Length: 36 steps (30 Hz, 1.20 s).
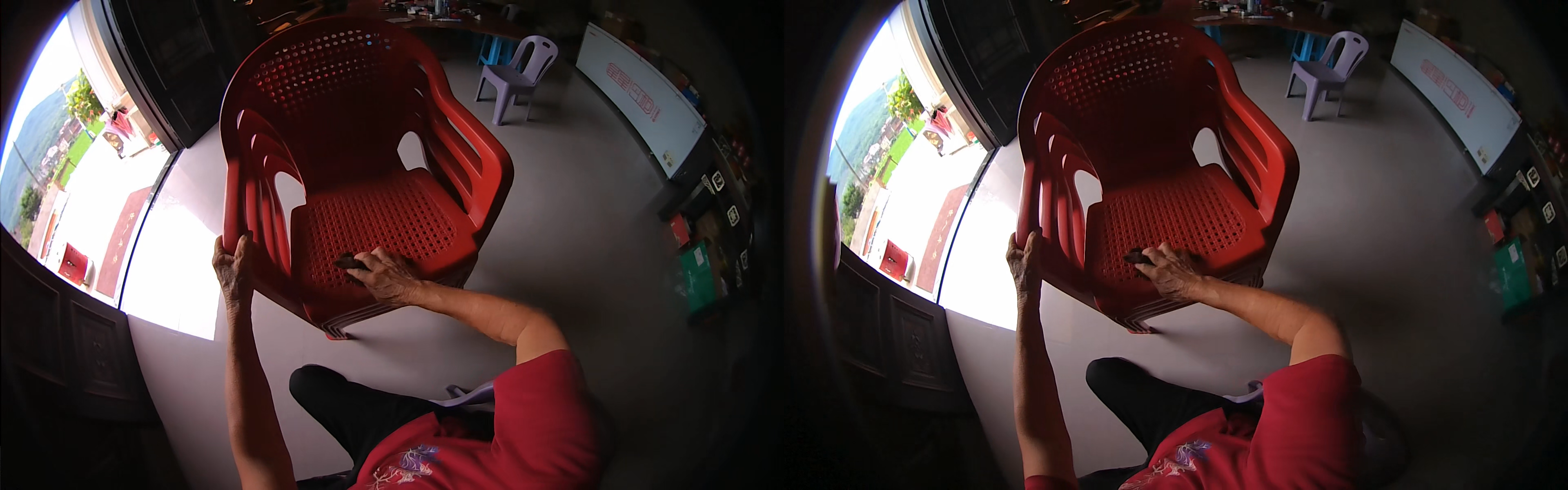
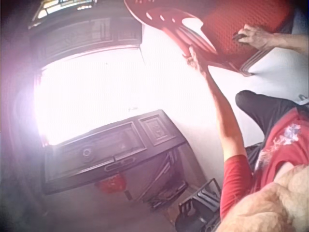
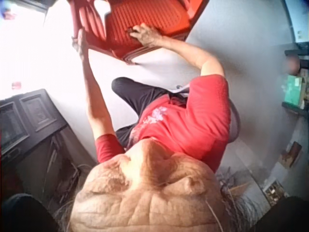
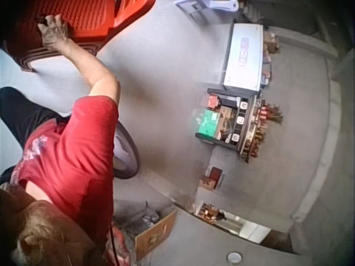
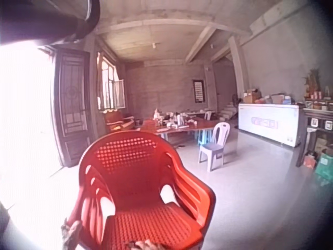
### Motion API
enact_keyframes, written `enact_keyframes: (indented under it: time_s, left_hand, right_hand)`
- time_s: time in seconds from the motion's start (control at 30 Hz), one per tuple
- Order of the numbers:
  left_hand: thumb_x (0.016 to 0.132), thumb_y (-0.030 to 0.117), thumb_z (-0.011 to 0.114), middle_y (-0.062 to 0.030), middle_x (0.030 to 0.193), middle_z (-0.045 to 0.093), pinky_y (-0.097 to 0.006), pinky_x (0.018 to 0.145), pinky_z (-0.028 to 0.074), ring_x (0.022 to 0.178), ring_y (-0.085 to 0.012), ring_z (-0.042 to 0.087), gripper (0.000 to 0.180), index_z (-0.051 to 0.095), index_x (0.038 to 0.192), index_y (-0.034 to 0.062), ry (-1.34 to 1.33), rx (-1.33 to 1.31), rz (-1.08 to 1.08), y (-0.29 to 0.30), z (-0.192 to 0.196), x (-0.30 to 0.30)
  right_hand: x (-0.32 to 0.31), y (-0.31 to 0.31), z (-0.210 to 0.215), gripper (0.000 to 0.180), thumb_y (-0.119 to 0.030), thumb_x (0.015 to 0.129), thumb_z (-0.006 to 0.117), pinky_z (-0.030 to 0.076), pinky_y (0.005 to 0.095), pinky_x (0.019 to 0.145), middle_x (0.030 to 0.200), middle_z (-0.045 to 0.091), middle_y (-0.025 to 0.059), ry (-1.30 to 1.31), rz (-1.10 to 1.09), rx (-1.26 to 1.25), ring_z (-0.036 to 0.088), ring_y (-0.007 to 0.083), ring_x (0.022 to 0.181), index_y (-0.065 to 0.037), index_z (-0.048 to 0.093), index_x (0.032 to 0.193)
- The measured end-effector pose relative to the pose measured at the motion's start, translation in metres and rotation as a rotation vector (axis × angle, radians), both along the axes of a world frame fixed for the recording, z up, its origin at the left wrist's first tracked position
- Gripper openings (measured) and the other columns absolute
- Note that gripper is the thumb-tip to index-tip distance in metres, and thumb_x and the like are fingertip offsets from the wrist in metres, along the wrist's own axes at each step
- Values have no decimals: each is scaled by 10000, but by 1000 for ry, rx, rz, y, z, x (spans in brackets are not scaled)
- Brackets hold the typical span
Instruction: The person wipes a red plastic chair with a dark cloth, cleaning the seat, backrest, armrests, and legs. The person turns the chair over to clean the underside and then sets it upright before moving to another chair.
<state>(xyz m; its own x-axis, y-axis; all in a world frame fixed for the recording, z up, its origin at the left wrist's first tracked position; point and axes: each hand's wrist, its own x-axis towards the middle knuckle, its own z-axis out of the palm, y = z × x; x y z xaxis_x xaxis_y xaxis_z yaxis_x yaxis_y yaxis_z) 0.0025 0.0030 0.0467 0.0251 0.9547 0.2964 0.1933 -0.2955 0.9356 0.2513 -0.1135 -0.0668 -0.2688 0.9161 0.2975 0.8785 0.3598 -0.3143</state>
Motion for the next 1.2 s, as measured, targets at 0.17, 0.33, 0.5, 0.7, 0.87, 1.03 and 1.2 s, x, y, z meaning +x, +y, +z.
enact_keyframes:
  time_s: [0.17,0.33,0.5,0.7,0.87,1.03,1.2]
  left_hand:
    - [864,238,675,-74,930,651,-267,743,491,816,-116,595,337,580,1089,7,-119,-28,-10,-15,-15,-5]
    - [853,355,658,-110,1084,625,-368,816,499,979,-220,603,505,523,1222,37,-219,-265,171,-87,-63,-37]
    - [854,328,652,-86,997,643,-389,650,555,878,-218,635,364,572,1101,73,-254,-547,189,-141,-138,-80]
    - [839,232,673,-69,924,643,-289,622,538,794,-150,624,292,585,1045,44,-297,-623,161,-181,-149,-63]
    - [840,79,645,-70,859,652,-255,713,499,787,-140,612,181,598,991,-9,-139,-344,109,-196,-198,-61]
    - [833,40,623,-112,859,654,-298,758,501,804,-198,645,138,600,964,2,227,-138,170,-217,-186,-71]
    - [803,-9,590,-103,812,601,-370,705,482,784,-289,585,101,583,883,52,519,272,224,-228,-193,-63]
  right_hand:
    - [119,-53,9,476,-119,838,463,349,546,878,1203,400,182,-246,-421,26,382,370,1076,-32,454,1305]
    - [113,-94,6,499,-36,849,445,398,515,846,1236,369,289,-176,-696,45,403,423,1044,-30,379,1343]
    - [45,-82,-30,538,51,783,525,401,435,838,1224,400,214,-287,-207,398,424,346,1099,-114,502,1294]
    - [-73,-22,-9,478,-204,821,571,363,333,827,1190,421,15,-309,294,669,440,179,1032,-188,529,1298]
    - [-127,15,-27,294,-284,834,533,347,325,873,1141,422,-6,-578,453,808,384,140,1121,-179,570,1106]
    - [-56,2,-15,263,-332,818,522,373,410,902,1161,426,0,-517,605,783,374,190,1166,-228,593,1049]
    - [2,-5,26,161,-181,799,637,512,392,689,1064,497,127,-220,345,513,532,265,938,-145,599,951]
